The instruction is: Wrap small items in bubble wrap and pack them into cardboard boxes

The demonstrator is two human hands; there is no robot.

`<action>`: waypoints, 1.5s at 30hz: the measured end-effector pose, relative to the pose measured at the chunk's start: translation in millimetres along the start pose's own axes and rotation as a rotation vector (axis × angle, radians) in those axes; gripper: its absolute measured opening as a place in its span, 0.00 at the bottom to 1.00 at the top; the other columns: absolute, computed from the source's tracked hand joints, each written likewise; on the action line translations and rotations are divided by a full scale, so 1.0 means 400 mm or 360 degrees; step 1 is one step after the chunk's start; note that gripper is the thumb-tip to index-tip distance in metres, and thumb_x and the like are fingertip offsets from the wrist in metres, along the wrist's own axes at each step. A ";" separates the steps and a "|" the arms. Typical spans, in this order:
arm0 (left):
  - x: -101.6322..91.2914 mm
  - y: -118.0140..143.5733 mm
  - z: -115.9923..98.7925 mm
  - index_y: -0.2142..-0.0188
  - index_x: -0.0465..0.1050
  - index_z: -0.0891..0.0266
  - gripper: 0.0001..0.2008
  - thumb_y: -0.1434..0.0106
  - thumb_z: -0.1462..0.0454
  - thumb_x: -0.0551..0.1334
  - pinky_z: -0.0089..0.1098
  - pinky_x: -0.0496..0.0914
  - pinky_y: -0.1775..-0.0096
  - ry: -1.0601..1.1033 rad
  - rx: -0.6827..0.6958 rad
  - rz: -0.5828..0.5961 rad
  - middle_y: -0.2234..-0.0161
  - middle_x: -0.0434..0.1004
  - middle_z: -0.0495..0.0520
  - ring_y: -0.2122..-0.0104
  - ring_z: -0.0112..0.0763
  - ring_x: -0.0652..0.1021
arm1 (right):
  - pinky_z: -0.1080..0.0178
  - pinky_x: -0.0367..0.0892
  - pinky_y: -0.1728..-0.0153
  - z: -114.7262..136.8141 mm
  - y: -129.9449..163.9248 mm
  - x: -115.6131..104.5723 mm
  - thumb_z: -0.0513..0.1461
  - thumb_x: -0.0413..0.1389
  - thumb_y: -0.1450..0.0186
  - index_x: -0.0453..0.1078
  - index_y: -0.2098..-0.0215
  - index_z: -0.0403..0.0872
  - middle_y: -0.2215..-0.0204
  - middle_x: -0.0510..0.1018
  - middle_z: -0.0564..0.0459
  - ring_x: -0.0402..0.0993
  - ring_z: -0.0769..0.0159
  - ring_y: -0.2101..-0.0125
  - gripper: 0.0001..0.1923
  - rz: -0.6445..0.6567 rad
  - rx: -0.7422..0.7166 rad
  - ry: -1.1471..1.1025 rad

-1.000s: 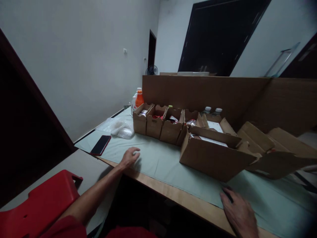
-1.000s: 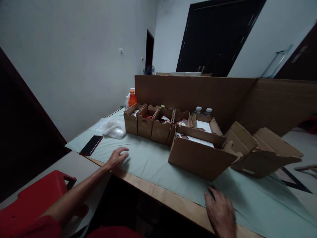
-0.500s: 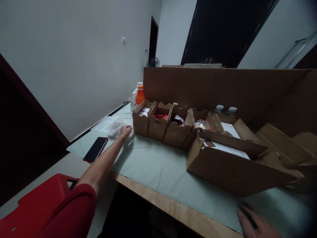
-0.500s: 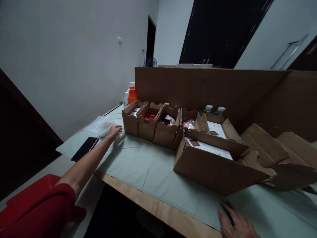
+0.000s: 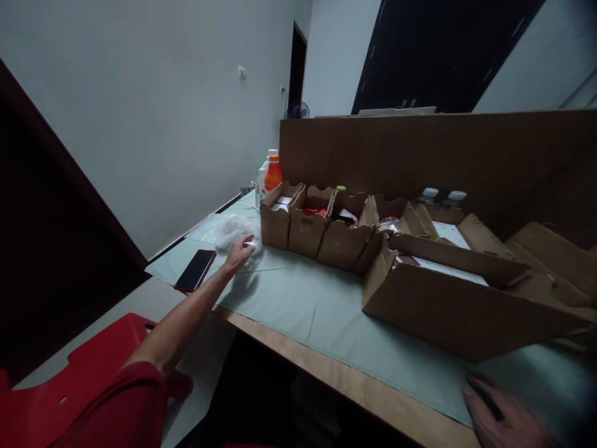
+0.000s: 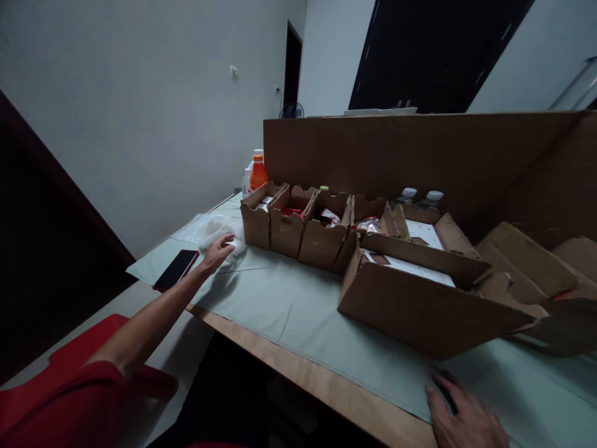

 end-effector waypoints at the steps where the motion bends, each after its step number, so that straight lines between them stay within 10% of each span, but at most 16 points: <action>1: -0.011 0.027 0.009 0.45 0.69 0.62 0.18 0.31 0.58 0.62 0.45 0.76 0.52 -0.0064 0.0015 -0.0036 0.47 0.73 0.58 0.52 0.40 0.78 | 0.39 0.70 0.52 0.002 0.000 -0.002 0.52 0.48 0.39 0.79 0.65 0.49 0.57 0.81 0.35 0.77 0.33 0.54 0.22 0.0001 0.0027 -0.0013; 9: -0.065 0.170 0.057 0.49 0.73 0.61 0.15 0.34 0.61 0.65 0.49 0.68 0.44 -0.0626 0.0088 -0.0256 0.46 0.73 0.60 0.46 0.45 0.74 | 0.41 0.69 0.50 0.023 -0.001 0.000 0.53 0.46 0.39 0.78 0.62 0.47 0.54 0.80 0.33 0.76 0.33 0.51 0.25 0.0076 0.0078 -0.0011; 15: 0.019 0.113 -0.007 0.45 0.69 0.59 0.26 0.43 0.63 0.69 0.54 0.58 0.40 -0.0858 0.0171 -0.0361 0.36 0.62 0.67 0.37 0.62 0.62 | 0.39 0.70 0.55 0.070 -0.001 -0.023 0.53 0.42 0.39 0.78 0.63 0.44 0.58 0.81 0.32 0.77 0.33 0.56 0.29 0.0081 0.0009 0.0132; 21: 0.009 0.053 -0.048 0.62 0.76 0.61 0.09 0.42 0.71 0.61 0.48 0.62 0.46 -0.1023 0.0240 -0.0352 0.55 0.79 0.64 0.48 0.53 0.73 | 0.43 0.69 0.50 0.088 0.005 -0.034 0.51 0.42 0.38 0.77 0.61 0.44 0.55 0.81 0.35 0.77 0.38 0.53 0.27 0.0071 -0.0028 0.0147; 34: -0.114 0.114 -0.323 0.61 0.77 0.61 0.11 0.37 0.69 0.57 0.33 0.70 0.55 -0.1041 0.0783 -0.0366 0.61 0.82 0.56 0.60 0.38 0.80 | 0.40 0.67 0.50 0.090 0.015 -0.029 0.53 0.38 0.36 0.75 0.61 0.45 0.53 0.80 0.33 0.75 0.35 0.52 0.30 0.0067 -0.0032 0.0106; 39: -0.022 0.190 -0.468 0.61 0.77 0.62 0.10 0.34 0.67 0.55 0.37 0.67 0.52 -0.1087 0.1126 -0.0184 0.62 0.81 0.57 0.60 0.38 0.78 | 0.40 0.67 0.49 0.115 0.032 -0.082 0.49 0.39 0.35 0.74 0.61 0.46 0.53 0.79 0.34 0.73 0.37 0.49 0.25 -0.0219 -0.0147 0.0055; 45: 0.293 0.408 -0.543 0.72 0.75 0.59 0.10 0.35 0.68 0.59 0.39 0.65 0.50 -0.1147 0.1644 0.0385 0.70 0.77 0.54 0.63 0.37 0.75 | 0.47 0.66 0.44 0.328 0.085 -0.075 0.52 0.50 0.36 0.71 0.50 0.47 0.47 0.77 0.41 0.74 0.49 0.48 0.24 -0.0141 -0.0330 -0.0427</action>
Point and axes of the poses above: each hand's wrist, its own y-axis away from the middle knuckle, its own x-axis out of the palm, z = x × y, the point moved 9 cm from there along -y, towards the middle knuckle
